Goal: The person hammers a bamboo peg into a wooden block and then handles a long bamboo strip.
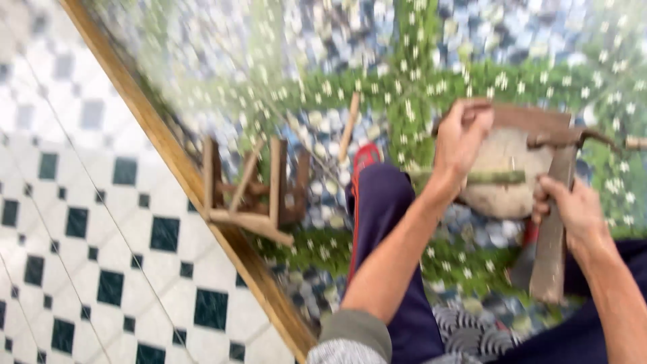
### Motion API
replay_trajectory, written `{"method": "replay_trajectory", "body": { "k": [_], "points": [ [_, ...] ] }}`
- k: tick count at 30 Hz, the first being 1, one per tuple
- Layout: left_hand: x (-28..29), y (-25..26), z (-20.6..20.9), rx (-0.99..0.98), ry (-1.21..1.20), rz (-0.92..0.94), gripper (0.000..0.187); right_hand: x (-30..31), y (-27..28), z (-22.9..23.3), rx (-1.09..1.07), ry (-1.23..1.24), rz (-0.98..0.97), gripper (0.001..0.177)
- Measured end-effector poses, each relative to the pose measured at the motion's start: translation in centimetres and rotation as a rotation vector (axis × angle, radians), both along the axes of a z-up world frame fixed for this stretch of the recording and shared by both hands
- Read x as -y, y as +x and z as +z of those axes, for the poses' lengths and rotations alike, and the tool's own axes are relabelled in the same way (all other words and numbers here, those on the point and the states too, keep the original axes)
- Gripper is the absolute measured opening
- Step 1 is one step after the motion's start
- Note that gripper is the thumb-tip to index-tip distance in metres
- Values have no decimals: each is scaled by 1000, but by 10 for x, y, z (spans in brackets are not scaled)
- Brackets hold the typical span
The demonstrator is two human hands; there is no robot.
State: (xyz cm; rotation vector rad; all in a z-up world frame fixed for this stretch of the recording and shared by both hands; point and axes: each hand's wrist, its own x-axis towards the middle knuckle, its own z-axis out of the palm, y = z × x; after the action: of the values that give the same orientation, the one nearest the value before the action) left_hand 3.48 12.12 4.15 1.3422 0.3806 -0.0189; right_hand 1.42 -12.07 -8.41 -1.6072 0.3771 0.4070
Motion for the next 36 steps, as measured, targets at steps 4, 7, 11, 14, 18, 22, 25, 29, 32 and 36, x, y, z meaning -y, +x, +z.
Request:
{"method": "replay_trajectory", "body": {
  "k": [4, 7, 11, 14, 18, 22, 25, 29, 32, 36],
  "points": [
    [2, 5, 4, -4, -5, 3, 40, -18, 9, 15, 39, -14, -18, 11],
    [4, 4, 1, -47, -42, -6, 37, -35, 9, 48, -64, -2, -76, 17],
    [5, 5, -3, -58, -28, -10, 32, -50, 7, 86, -206, -13, -103, 15],
    [7, 7, -7, -60, -32, -19, 28, -43, 11, 74, -236, 26, -121, 20],
    [8, 8, -11, -89, -59, -13, 24, -34, 16, 53, -250, 40, -143, 20],
    [10, 12, -23, -77, -77, -19, 24, -30, 17, 43, -199, 70, -177, 19],
    [11, 12, -28, -84, -77, -16, 23, -31, 16, 52, -244, 63, -171, 26],
    [12, 12, -29, -90, -70, -19, 25, -27, 16, 48, -225, 82, -152, 29],
    [12, 11, -27, -83, -72, -18, 26, -21, 17, 34, -201, 98, -151, 25],
    [11, 11, -24, -88, -66, -22, 24, -22, 16, 39, -189, 93, -142, 18]
  ]
}}
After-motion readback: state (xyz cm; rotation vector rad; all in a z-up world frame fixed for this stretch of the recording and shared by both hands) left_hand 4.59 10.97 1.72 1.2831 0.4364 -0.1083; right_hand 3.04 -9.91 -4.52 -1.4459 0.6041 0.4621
